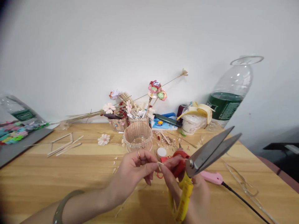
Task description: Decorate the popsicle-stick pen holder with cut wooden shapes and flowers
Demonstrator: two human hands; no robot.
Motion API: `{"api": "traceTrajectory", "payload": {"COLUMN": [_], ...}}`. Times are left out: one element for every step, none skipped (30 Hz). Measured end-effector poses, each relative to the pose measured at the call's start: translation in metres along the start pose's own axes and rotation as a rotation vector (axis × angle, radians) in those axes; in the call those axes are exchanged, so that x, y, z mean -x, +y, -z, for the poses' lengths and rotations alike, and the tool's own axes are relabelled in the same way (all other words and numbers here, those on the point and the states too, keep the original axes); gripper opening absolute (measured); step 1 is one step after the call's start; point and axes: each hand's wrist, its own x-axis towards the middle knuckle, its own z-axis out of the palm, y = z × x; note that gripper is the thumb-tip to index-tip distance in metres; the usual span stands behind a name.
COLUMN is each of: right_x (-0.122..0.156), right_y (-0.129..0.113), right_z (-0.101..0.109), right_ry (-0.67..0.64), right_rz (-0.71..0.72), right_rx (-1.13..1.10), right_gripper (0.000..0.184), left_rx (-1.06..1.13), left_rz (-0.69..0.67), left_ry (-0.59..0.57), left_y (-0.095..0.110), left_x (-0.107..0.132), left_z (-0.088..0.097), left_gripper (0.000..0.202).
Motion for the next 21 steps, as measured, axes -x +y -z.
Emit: {"api": "traceTrajectory", "payload": {"right_x": [0.001,0.001,0.001,0.001,0.000,-0.001,-0.002,-0.003,-0.003,-0.002,-0.001,0.000,0.002,0.003,0.003,0.004,0.004,0.003,0.002,0.001,0.001], "right_y": [-0.001,0.001,0.004,0.009,0.014,0.021,0.027,0.034,0.040,0.045,0.051,0.056,0.061,0.066,0.070,0.073,0.075,0.076,0.075,0.073,0.069], "right_z": [0.000,0.001,0.003,0.006,0.009,0.012,0.015,0.016,0.016,0.015,0.014,0.011,0.008,0.005,0.002,0.000,-0.003,-0.005,-0.007,-0.008,-0.010], "right_ry": [0.010,0.004,-0.023,-0.076,-0.158,-0.255,-0.337,-0.398,-0.439,-0.461,-0.474,-0.489,-0.501,-0.510,-0.522,-0.532,-0.534,-0.526,-0.510,-0.486,-0.457], "right_rz": [0.005,0.012,0.023,0.031,0.030,0.011,-0.016,-0.045,-0.075,-0.098,-0.119,-0.140,-0.157,-0.169,-0.180,-0.193,-0.206,-0.217,-0.225,-0.225,-0.212], "right_rx": [0.018,0.026,0.023,0.013,0.000,-0.001,-0.005,-0.007,-0.015,-0.027,-0.039,-0.051,-0.059,-0.061,-0.059,-0.057,-0.049,-0.035,-0.019,-0.004,0.005], "right_gripper": [0.024,0.024,0.025,0.028,0.030,0.032,0.033,0.035,0.036,0.038,0.041,0.043,0.046,0.049,0.052,0.054,0.055,0.056,0.057,0.056,0.054], "left_rx": [0.006,0.017,0.034,0.056,0.077,0.096,0.109,0.117,0.119,0.120,0.119,0.120,0.120,0.125,0.134,0.145,0.155,0.161,0.159,0.149,0.135], "left_rz": [-0.007,-0.018,-0.030,-0.043,-0.057,-0.072,-0.087,-0.101,-0.115,-0.124,-0.132,-0.138,-0.140,-0.139,-0.134,-0.128,-0.121,-0.117,-0.120,-0.130,-0.143], "left_ry": [0.011,0.023,0.034,0.042,0.046,0.048,0.048,0.050,0.054,0.060,0.070,0.085,0.099,0.114,0.125,0.133,0.138,0.145,0.156,0.169,0.182], "left_y": [0.002,0.004,0.006,0.008,0.010,0.011,0.012,0.013,0.014,0.015,0.016,0.016,0.016,0.016,0.016,0.015,0.014,0.013,0.012,0.011,0.010], "left_x": [-0.001,-0.003,-0.004,-0.005,-0.006,-0.007,-0.008,-0.009,-0.009,-0.009,-0.009,-0.008,-0.008,-0.007,-0.007,-0.006,-0.006,-0.005,-0.005,-0.005,-0.004], "left_z": [0.001,0.002,0.003,0.004,0.005,0.005,0.006,0.006,0.006,0.006,0.006,0.005,0.005,0.004,0.004,0.004,0.004,0.004,0.004,0.004,0.004], "left_gripper": [0.016,0.016,0.016,0.016,0.016,0.015,0.015,0.014,0.013,0.013,0.013,0.013,0.013,0.013,0.014,0.014,0.015,0.016,0.016,0.017,0.018]}}
